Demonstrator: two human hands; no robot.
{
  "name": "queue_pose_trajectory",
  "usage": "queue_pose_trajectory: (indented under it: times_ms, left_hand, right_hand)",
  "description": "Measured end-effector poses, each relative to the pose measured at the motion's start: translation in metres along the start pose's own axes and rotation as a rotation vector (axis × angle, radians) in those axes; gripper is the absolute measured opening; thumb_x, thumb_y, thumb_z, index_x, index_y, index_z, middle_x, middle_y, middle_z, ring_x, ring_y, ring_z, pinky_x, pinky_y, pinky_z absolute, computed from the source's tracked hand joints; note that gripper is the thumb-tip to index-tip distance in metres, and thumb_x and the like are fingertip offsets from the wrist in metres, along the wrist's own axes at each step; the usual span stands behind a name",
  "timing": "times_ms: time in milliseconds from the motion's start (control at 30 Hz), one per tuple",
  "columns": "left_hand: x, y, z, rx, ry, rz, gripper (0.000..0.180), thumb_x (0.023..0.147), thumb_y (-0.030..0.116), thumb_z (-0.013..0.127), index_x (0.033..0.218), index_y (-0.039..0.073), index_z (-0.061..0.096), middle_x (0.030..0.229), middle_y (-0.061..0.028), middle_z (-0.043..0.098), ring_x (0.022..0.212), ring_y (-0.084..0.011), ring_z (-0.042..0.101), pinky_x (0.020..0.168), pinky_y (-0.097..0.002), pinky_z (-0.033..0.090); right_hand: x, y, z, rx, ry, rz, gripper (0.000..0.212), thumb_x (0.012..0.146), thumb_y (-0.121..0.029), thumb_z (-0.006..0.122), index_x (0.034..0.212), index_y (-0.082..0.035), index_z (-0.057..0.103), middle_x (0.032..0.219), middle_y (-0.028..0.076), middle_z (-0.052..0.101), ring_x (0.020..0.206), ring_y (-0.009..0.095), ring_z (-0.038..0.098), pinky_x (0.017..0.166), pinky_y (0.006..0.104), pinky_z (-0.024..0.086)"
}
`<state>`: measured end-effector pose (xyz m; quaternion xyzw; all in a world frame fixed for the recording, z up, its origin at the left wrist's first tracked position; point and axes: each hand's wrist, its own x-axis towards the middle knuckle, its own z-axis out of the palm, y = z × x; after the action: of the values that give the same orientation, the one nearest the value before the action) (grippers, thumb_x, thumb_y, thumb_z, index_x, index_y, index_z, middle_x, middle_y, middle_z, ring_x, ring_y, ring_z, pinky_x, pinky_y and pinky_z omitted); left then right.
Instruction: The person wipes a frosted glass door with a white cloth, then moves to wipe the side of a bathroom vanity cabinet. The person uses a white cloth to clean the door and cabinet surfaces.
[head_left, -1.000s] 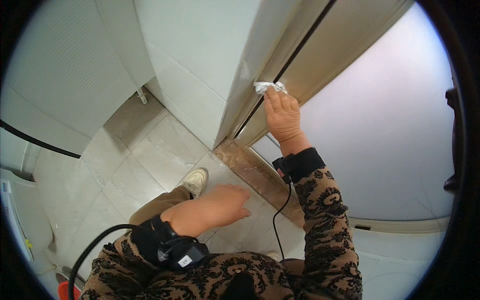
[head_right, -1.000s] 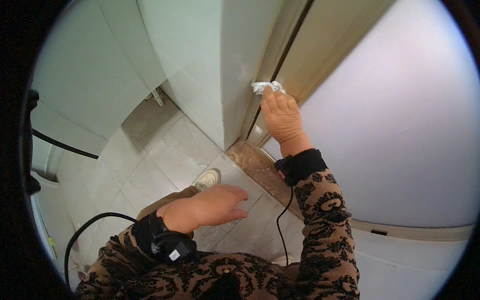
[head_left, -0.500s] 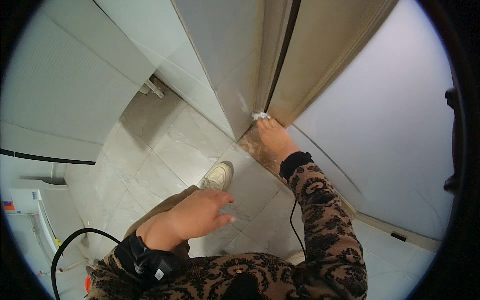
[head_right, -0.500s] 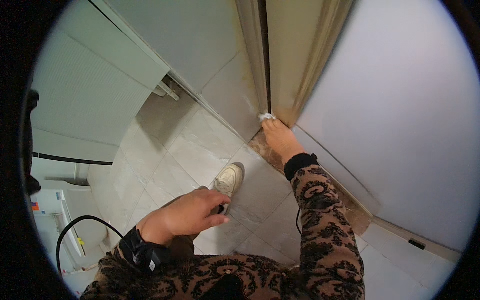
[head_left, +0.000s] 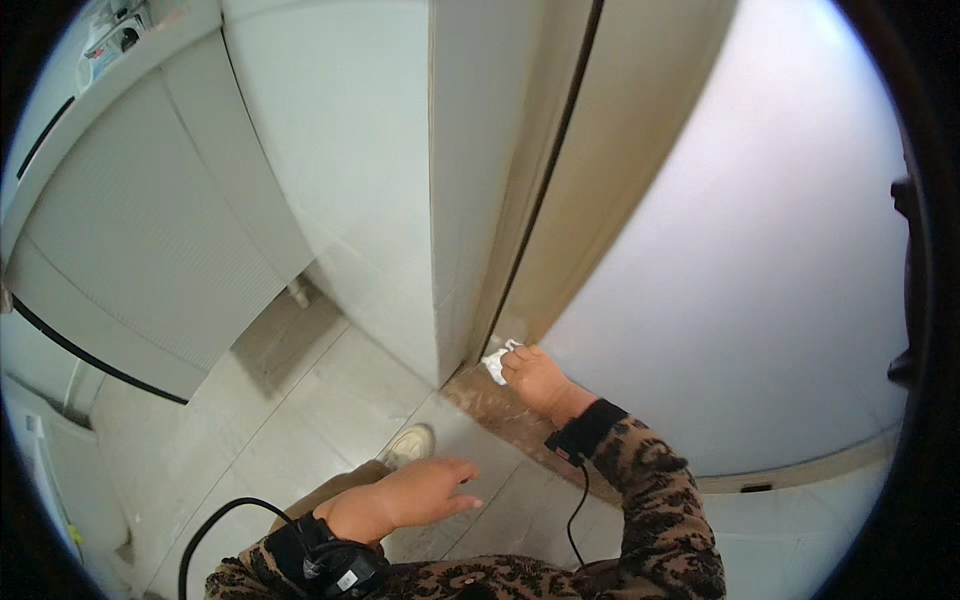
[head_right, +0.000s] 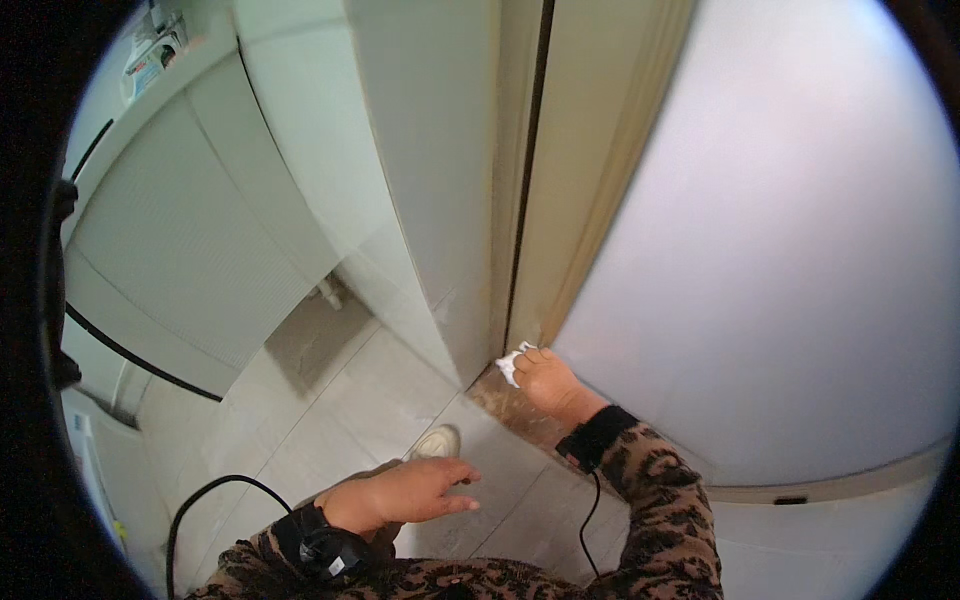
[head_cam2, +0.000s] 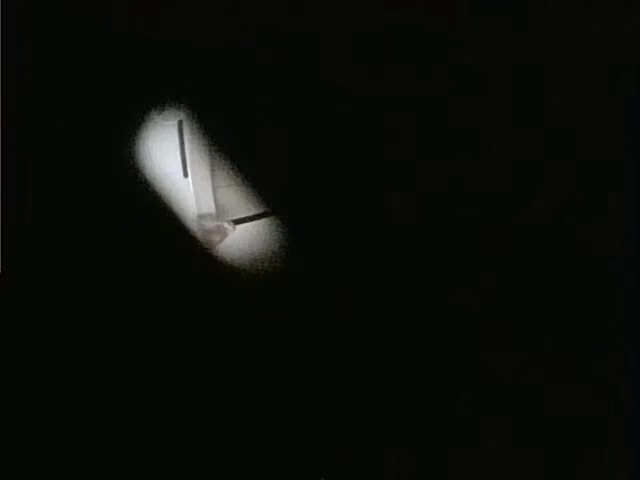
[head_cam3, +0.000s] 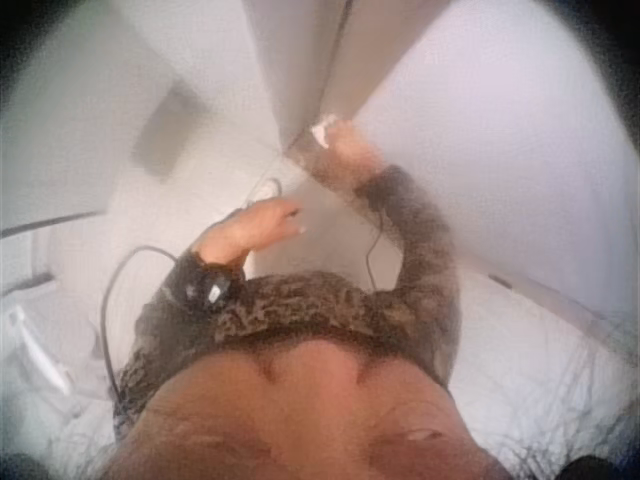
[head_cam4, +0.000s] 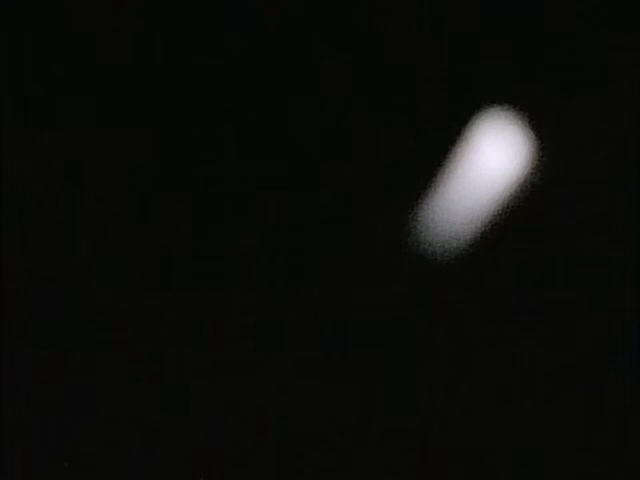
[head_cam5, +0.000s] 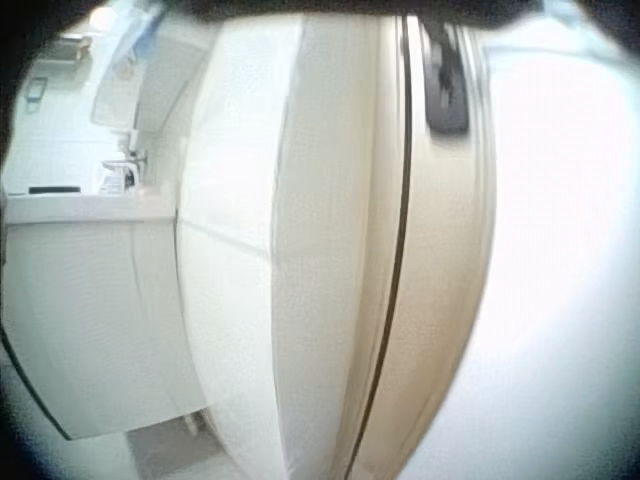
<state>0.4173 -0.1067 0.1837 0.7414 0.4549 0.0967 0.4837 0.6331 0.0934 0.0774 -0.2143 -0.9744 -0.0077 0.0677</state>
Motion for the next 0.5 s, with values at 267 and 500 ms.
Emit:
queue_pose_trajectory:
  times_ms: [267,500]
  left_hand:
    - [0.018,0.017,0.028,0.115,-0.04,0.027,0.05,0.089,0.042,0.062,0.12,0.003,0.058,0.121,-0.019,0.061,0.11,-0.0383,0.057,0.091,-0.0447,0.047]
    - [0.015,0.025,0.023,0.27,0.023,0.02,0.049,0.089,0.041,0.063,0.118,0.002,0.058,0.117,-0.0192,0.062,0.109,-0.0377,0.059,0.09,-0.0445,0.048]
  right_hand:
    - [-0.045,0.016,-0.363,-0.688,1.03,0.102,0.034,0.084,0.01,0.056,0.112,-0.005,0.065,0.118,0.012,0.061,0.111,0.028,0.056,0.096,0.0387,0.046]
    - [-0.069,0.04,-0.587,-1.059,1.361,0.379,0.025,0.083,-0.005,0.058,0.105,-0.005,0.068,0.114,0.011,0.062,0.112,0.028,0.055,0.102,0.0392,0.039]
